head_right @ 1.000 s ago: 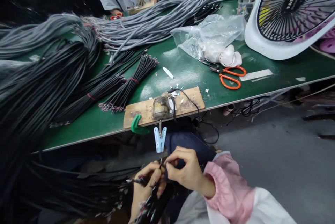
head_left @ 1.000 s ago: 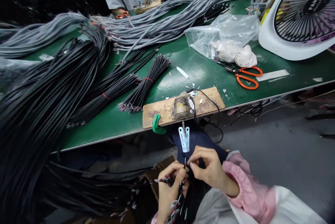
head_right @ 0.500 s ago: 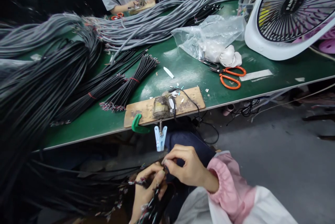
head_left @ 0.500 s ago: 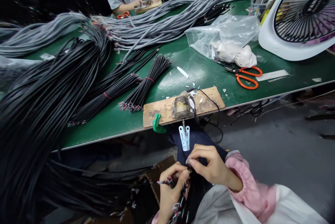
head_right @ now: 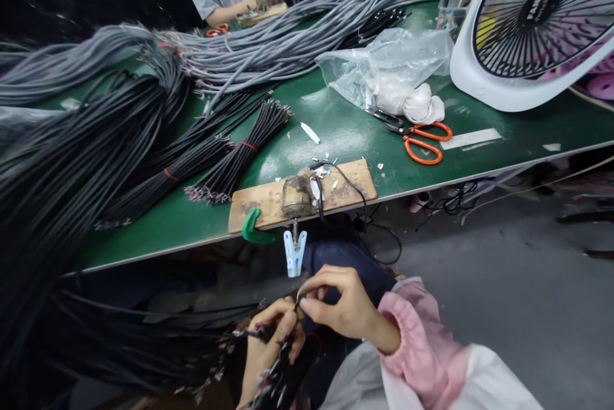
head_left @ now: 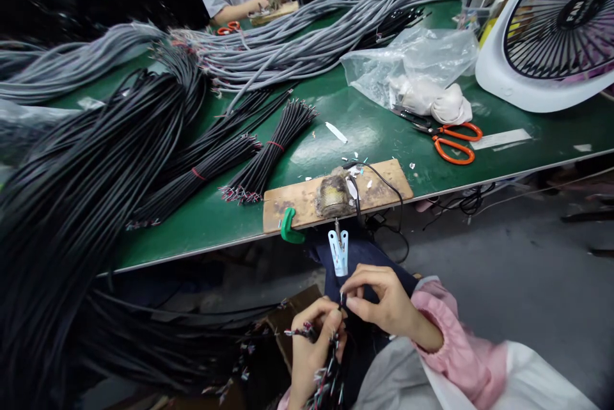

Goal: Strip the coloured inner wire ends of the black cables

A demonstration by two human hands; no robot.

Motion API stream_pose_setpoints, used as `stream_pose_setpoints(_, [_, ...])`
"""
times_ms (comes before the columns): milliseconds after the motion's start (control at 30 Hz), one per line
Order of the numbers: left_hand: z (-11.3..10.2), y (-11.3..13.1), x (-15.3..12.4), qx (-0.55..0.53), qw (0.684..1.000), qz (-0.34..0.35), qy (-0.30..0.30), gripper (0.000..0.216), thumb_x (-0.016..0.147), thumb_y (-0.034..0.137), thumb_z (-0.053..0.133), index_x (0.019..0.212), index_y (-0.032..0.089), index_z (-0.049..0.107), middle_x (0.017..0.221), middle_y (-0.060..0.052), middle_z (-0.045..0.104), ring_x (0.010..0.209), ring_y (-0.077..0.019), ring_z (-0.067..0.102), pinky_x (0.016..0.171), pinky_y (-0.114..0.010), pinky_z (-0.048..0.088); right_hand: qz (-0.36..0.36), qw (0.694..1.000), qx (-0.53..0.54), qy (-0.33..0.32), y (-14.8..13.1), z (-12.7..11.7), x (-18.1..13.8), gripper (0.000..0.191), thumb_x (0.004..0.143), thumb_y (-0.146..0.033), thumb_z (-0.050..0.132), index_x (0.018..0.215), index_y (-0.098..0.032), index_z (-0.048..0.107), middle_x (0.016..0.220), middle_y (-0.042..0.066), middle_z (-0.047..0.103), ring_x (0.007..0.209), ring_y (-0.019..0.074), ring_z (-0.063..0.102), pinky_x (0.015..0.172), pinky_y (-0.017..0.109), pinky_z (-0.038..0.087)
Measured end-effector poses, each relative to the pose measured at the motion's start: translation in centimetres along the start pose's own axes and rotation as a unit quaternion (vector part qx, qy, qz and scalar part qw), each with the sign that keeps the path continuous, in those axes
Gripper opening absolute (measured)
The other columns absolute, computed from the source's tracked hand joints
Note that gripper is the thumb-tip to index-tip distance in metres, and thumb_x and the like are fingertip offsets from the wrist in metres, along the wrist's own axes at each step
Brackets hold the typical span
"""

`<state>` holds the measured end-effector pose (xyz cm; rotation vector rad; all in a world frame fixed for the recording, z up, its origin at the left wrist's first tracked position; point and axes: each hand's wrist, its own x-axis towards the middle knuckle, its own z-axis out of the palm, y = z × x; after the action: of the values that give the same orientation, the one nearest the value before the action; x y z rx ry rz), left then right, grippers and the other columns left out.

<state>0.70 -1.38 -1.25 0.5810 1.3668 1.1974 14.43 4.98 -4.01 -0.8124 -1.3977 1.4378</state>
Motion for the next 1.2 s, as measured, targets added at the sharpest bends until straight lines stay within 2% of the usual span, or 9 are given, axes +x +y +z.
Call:
stream_pose_setpoints(233, [0.1, -0.1, -0.1, -0.013, 1.0, -0.013, -0.004, 0.042, 0.073, 0.051, 0.083, 0.065, 0.014, 0.066, 0.053, 0.005, 0.053, 0.033, -0.0023, 0.04, 0.035, -0.013, 0.027, -0.003, 0.999, 0.032, -0.014, 0.2, -0.1, 0.2, 0.02, 0.09, -0.032, 0.072, 0.08, -0.015, 0.076, 0.072, 0.005, 0.068, 0.067, 0.0155, 0.06, 0.063, 0.027, 0.047])
stream_pose_setpoints(433, [-0.4, -0.4, 0.1, 0.001, 0.999, -0.021, -0.024, 0.046, 0.075, 0.055, 0.08, 0.064, 0.013, 0.064, 0.049, 0.006, 0.049, 0.032, -0.0021, 0.037, 0.034, -0.014, 0.026, -0.04, 0.998, 0.026, -0.049, 0.1, -0.4, 0.4, 0.024, 0.095, -0.036, 0.066, 0.097, -0.015, 0.077, 0.083, 0.01, 0.074, 0.074, 0.0176, 0.064, 0.067, 0.029, 0.052])
stream_pose_setpoints(533, [-0.4, -0.5, 0.2, 0.008, 1.0, -0.014, -0.027, 0.046, 0.077, 0.055, 0.078, 0.064, 0.013, 0.064, 0.046, 0.006, 0.049, 0.031, -0.0024, 0.037, 0.034, -0.014, 0.025, -0.043, 0.999, 0.009, -0.023, 0.4, -0.2, 0.3, 0.025, 0.094, -0.038, 0.068, 0.086, -0.016, 0.077, 0.076, 0.008, 0.073, 0.07, 0.0172, 0.063, 0.066, 0.03, 0.05])
stream_pose_setpoints(667, [-0.2, -0.4, 0.2, 0.01, 1.0, -0.012, -0.014, 0.046, 0.075, 0.056, 0.079, 0.064, 0.013, 0.064, 0.047, 0.006, 0.049, 0.031, -0.0033, 0.039, 0.034, -0.015, 0.026, 0.003, 1.0, 0.03, 0.007, 1.0, 0.6, -0.1, 0.036, 0.091, -0.048, 0.068, 0.075, -0.016, 0.073, 0.067, 0.005, 0.068, 0.061, 0.0158, 0.06, 0.058, 0.027, 0.047])
stream_pose_setpoints(767, [0.0, -0.3, 0.3, 0.01, 1.0, -0.011, 0.001, 0.046, 0.074, 0.055, 0.08, 0.064, 0.014, 0.063, 0.051, 0.006, 0.05, 0.033, -0.0034, 0.04, 0.034, -0.015, 0.027, -0.025, 0.999, -0.006, 0.033, 0.9, 1.1, -0.4, 0.032, 0.095, -0.04, 0.063, 0.075, -0.016, 0.068, 0.068, 0.005, 0.066, 0.061, 0.0163, 0.059, 0.057, 0.028, 0.046])
stream_pose_setpoints(900, [0.1, -0.2, 0.6, 0.008, 1.0, -0.015, 0.015, 0.047, 0.074, 0.055, 0.081, 0.063, 0.014, 0.061, 0.051, 0.006, 0.049, 0.034, -0.004, 0.041, 0.035, -0.016, 0.029, -0.159, 0.976, -0.137, 0.062, 0.0, 1.3, -0.6, 0.013, 0.095, -0.016, 0.056, 0.085, -0.017, 0.065, 0.073, 0.006, 0.066, 0.068, 0.0183, 0.059, 0.065, 0.033, 0.049])
stream_pose_setpoints(967, [0.1, -0.3, 0.7, 0.002, 1.0, -0.019, 0.013, 0.049, 0.073, 0.057, 0.08, 0.062, 0.015, 0.058, 0.049, 0.007, 0.047, 0.034, -0.004, 0.04, 0.035, -0.015, 0.03, -0.194, 0.964, -0.17, 0.059, -0.4, 1.2, -0.7, 0.012, 0.093, -0.011, 0.055, 0.089, -0.017, 0.064, 0.075, 0.006, 0.066, 0.068, 0.0183, 0.06, 0.067, 0.034, 0.05])
stream_pose_setpoints(1100, [0.0, -0.3, 0.9, -0.008, 1.0, -0.024, 0.005, 0.051, 0.073, 0.06, 0.079, 0.061, 0.015, 0.056, 0.047, 0.008, 0.044, 0.034, -0.0036, 0.039, 0.035, -0.015, 0.03, -0.184, 0.966, -0.176, 0.051, -0.4, 1.0, -0.8, 0.012, 0.092, -0.01, 0.056, 0.087, -0.017, 0.063, 0.074, 0.006, 0.066, 0.066, 0.0174, 0.059, 0.068, 0.033, 0.05])
stream_pose_setpoints(1200, [-0.2, -0.4, 1.0, -0.009, 1.0, -0.023, -0.01, 0.055, 0.074, 0.061, 0.077, 0.056, 0.015, 0.053, 0.048, 0.006, 0.046, 0.033, -0.0037, 0.039, 0.035, -0.016, 0.029, -0.125, 0.98, -0.148, 0.042, 0.2, 0.6, -0.6, 0.017, 0.093, -0.017, 0.058, 0.077, -0.018, 0.063, 0.066, 0.003, 0.062, 0.06, 0.0156, 0.054, 0.06, 0.03, 0.047])
